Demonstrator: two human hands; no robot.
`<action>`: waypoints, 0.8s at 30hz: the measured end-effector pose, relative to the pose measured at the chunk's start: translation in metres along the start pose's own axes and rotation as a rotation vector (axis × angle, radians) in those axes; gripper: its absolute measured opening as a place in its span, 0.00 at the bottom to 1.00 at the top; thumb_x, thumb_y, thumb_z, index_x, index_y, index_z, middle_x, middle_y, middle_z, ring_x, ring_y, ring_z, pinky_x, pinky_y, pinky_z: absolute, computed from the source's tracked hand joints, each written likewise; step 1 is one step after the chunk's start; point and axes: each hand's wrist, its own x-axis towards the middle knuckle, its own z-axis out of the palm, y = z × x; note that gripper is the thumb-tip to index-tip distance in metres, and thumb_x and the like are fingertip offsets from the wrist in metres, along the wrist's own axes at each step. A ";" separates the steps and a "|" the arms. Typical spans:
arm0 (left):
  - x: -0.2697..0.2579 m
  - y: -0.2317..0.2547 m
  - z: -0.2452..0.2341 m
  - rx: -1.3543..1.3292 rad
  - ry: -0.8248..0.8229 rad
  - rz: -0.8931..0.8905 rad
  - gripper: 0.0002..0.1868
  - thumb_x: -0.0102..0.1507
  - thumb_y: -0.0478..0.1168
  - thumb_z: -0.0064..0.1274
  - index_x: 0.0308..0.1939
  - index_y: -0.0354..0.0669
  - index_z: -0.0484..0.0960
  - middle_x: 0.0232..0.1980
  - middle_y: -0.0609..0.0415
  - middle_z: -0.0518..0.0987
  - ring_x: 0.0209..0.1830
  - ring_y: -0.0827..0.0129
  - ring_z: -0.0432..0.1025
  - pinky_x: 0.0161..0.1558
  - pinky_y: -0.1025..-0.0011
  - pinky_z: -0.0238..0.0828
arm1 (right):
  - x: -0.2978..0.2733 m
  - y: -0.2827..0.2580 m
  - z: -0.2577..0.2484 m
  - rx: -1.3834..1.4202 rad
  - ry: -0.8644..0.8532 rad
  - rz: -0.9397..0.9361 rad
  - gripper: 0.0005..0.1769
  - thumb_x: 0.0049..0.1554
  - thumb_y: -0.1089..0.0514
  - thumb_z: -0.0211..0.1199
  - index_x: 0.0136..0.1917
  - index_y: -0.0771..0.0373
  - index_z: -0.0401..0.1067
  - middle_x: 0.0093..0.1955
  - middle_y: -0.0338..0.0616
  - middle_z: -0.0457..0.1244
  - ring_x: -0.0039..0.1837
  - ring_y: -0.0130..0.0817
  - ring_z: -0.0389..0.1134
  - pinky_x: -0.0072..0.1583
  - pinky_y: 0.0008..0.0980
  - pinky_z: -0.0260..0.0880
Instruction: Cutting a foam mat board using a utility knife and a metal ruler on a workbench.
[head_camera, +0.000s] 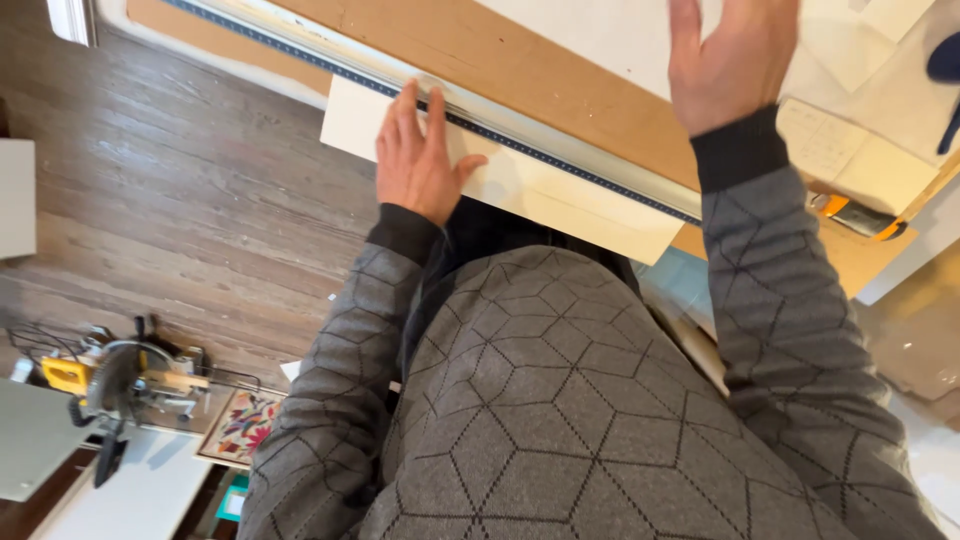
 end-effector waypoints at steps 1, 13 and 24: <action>0.005 -0.013 -0.001 -0.001 0.033 0.032 0.55 0.59 0.63 0.69 0.78 0.37 0.59 0.79 0.33 0.53 0.78 0.38 0.53 0.71 0.46 0.56 | -0.003 -0.017 -0.007 0.034 -0.061 0.016 0.11 0.70 0.61 0.71 0.56 0.68 0.71 0.52 0.51 0.62 0.57 0.55 0.64 0.57 0.50 0.64; 0.057 -0.136 -0.074 0.106 -0.009 0.207 0.38 0.60 0.40 0.74 0.72 0.45 0.76 0.81 0.42 0.59 0.82 0.42 0.51 0.72 0.44 0.53 | -0.240 0.030 -0.031 -0.120 -0.202 0.421 0.28 0.57 0.54 0.79 0.65 0.63 0.72 0.69 0.51 0.60 0.72 0.52 0.59 0.75 0.49 0.58; 0.066 -0.135 -0.084 0.092 -0.037 0.269 0.34 0.56 0.38 0.74 0.66 0.45 0.81 0.74 0.45 0.66 0.73 0.46 0.60 0.68 0.49 0.56 | -0.267 0.036 -0.017 -0.179 -0.138 0.528 0.31 0.56 0.52 0.81 0.68 0.59 0.74 0.73 0.52 0.55 0.76 0.55 0.55 0.77 0.54 0.55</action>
